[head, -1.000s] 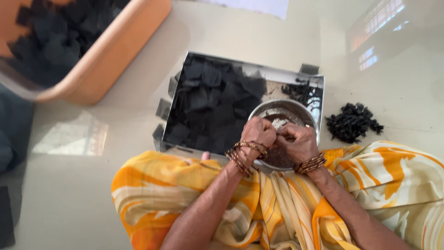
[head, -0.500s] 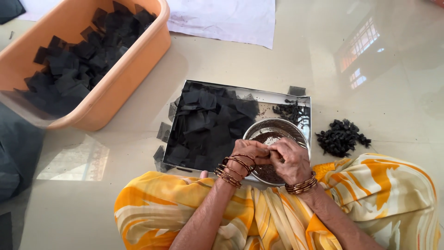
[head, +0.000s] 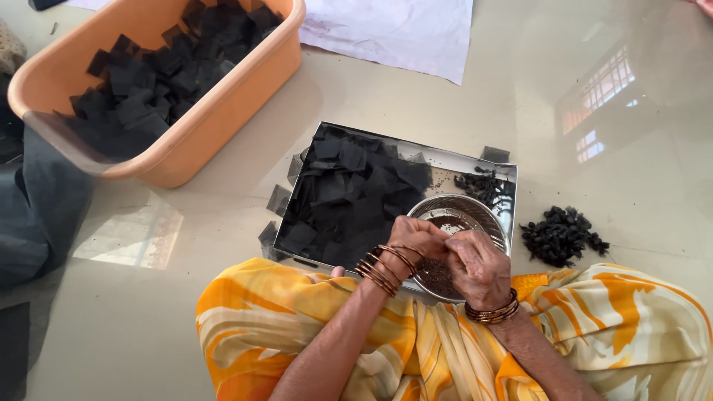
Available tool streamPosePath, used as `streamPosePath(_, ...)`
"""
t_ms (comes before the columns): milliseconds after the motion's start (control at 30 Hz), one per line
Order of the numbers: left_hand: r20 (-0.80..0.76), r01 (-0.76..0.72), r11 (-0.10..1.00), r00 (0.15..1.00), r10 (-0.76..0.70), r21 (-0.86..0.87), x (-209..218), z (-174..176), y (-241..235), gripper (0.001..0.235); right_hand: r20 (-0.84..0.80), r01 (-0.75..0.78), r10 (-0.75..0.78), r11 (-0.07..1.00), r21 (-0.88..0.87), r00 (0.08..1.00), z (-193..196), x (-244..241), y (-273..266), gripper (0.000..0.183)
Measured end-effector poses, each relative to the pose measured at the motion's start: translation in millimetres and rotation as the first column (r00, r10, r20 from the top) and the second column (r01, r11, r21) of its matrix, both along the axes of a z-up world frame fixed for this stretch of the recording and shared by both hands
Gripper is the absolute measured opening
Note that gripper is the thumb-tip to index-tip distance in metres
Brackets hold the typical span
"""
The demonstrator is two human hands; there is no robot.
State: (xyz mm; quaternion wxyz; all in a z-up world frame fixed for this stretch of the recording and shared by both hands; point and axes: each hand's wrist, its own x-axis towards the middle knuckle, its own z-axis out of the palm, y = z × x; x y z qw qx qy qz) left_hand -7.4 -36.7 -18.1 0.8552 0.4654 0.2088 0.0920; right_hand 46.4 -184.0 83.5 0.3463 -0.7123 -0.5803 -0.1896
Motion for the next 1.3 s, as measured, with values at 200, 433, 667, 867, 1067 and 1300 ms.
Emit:
streamPosePath(200,-0.018,-0.096,0.756,0.990,0.142,0.647,-2.0,38.4,-10.2,0.009,-0.703,0.083,-0.096,0.995,-0.052,0.705,-41.4,23.5,-8.6,0.010)
streamPosePath(433,-0.067,0.054,0.982,0.997,-0.042,0.179,-0.1,14.9,4.1,0.016,0.138,-0.027,0.043,0.993,-0.111,0.989,-67.6,25.8,-19.7,0.009)
streamPosePath(667,-0.058,0.271,0.847,0.959,-0.276,0.457,-7.5,5.7,19.9,0.016,0.303,-0.080,0.212,0.915,-0.396,0.929,-20.8,13.8,-33.1,0.035)
streamPosePath(867,-0.090,0.326,0.945,0.942,-0.323,0.030,-17.9,48.1,15.5,0.007,0.410,-0.187,0.411,0.854,-0.485,0.814,-27.5,26.6,-37.7,0.026)
streamPosePath(1067,-0.004,0.270,0.872,0.956,-0.294,0.408,-19.7,51.8,-0.3,0.006,-0.688,-0.135,-0.160,0.925,-0.355,0.708,-42.3,29.6,-41.8,0.015)
streamPosePath(1300,0.059,0.262,0.763,0.929,-0.365,0.590,-20.4,65.5,-3.2,0.010,-0.899,-0.134,-0.298,0.954,-0.268,-0.320,-60.8,47.7,-53.4,0.014)
